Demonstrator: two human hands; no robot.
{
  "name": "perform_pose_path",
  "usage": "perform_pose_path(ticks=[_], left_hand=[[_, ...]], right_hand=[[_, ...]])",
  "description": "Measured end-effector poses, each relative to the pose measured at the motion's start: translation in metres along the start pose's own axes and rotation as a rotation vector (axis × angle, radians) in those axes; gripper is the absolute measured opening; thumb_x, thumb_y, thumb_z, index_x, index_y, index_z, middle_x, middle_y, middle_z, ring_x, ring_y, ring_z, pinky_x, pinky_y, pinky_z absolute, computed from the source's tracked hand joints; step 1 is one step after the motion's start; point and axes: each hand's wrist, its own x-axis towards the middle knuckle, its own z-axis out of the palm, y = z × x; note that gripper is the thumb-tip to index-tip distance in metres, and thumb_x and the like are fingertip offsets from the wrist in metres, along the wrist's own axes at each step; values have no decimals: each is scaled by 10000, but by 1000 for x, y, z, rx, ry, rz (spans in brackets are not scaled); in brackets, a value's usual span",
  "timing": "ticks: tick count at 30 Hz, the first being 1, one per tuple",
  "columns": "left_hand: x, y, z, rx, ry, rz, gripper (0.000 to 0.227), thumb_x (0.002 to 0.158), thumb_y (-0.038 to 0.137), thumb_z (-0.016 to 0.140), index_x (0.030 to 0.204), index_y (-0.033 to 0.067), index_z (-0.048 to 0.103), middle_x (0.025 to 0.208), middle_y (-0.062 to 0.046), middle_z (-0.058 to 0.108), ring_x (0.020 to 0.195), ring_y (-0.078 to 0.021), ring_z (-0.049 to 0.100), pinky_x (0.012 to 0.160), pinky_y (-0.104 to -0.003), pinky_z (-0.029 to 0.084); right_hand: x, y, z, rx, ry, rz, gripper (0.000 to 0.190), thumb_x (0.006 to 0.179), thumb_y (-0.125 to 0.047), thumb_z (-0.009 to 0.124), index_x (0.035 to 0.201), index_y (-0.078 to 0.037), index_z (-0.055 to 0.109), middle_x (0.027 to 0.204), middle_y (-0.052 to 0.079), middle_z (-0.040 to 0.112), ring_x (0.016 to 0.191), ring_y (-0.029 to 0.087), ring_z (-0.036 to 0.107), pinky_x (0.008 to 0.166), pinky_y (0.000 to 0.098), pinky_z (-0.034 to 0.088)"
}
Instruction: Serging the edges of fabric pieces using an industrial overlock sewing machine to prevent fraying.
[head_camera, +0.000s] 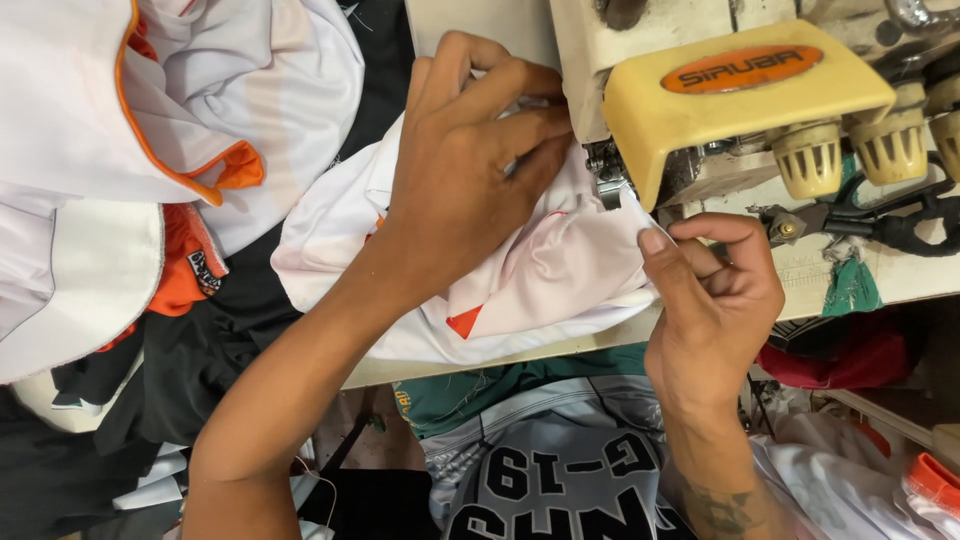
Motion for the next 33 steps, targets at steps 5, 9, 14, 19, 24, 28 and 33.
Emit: perform_pose_path(ticks=[5, 9, 14, 19, 24, 28, 33], left_hand=[[3, -6, -1, -10, -21, 0, 87, 959, 19, 829, 991, 99, 815, 1128, 23, 680, 1067, -310, 479, 813, -488, 333], [7, -7, -3, -44, -28, -10, 101, 945, 1, 817, 958, 101, 813, 1122, 7, 668, 1051, -303, 484, 828, -483, 332], [8, -9, -3, -34, -12, 15, 85, 945, -1, 845, 955, 81, 821, 1088, -20, 646, 1026, -307, 485, 808, -480, 346], [8, -17, -2, -68, -12, 52, 101, 966, 14, 885, 983, 90, 821, 1073, -19, 638, 1027, -307, 499, 820, -467, 343], [12, -20, -6, -116, -31, 77, 66, 988, 13, 855, 985, 67, 817, 1075, -33, 638, 1023, -307, 493, 851, -464, 357], [13, -23, -8, -139, -65, 72, 61, 990, 18, 855, 997, 67, 818, 1069, -29, 632, 1017, -299, 481, 860, -458, 351], [13, -27, -7, -143, -61, 74, 89, 968, 22, 902, 990, 69, 830, 1051, -26, 628, 1017, -294, 490, 869, -452, 362]], right_hand=[[0, -4, 3, -2, 0, 3, 184, 989, -39, 776, 1007, -100, 603, 601, -70, 444, 603, 16, 351, 661, 212, 338], [-1, -8, 4, -14, 2, 15, 184, 993, -67, 782, 1016, -105, 603, 596, -77, 430, 593, 15, 332, 649, 209, 308], [-4, -8, 4, 11, -10, 40, 175, 994, -49, 776, 1028, -102, 613, 644, -43, 533, 610, 14, 414, 690, 199, 386], [-4, -7, 5, 30, 3, 62, 177, 985, -71, 785, 1041, -105, 620, 676, -38, 568, 629, 15, 452, 684, 193, 374], [-5, -4, 4, 53, 15, 71, 176, 988, -58, 776, 1086, -87, 632, 813, 34, 709, 793, 59, 683, 767, 190, 483], [-6, -4, 4, 66, -4, 87, 193, 981, -57, 778, 1100, -92, 631, 734, 6, 665, 737, 51, 628, 773, 202, 483], [-5, -4, 7, 60, -9, 85, 190, 975, -72, 779, 1084, -107, 627, 662, -50, 562, 646, 20, 467, 709, 199, 391]])
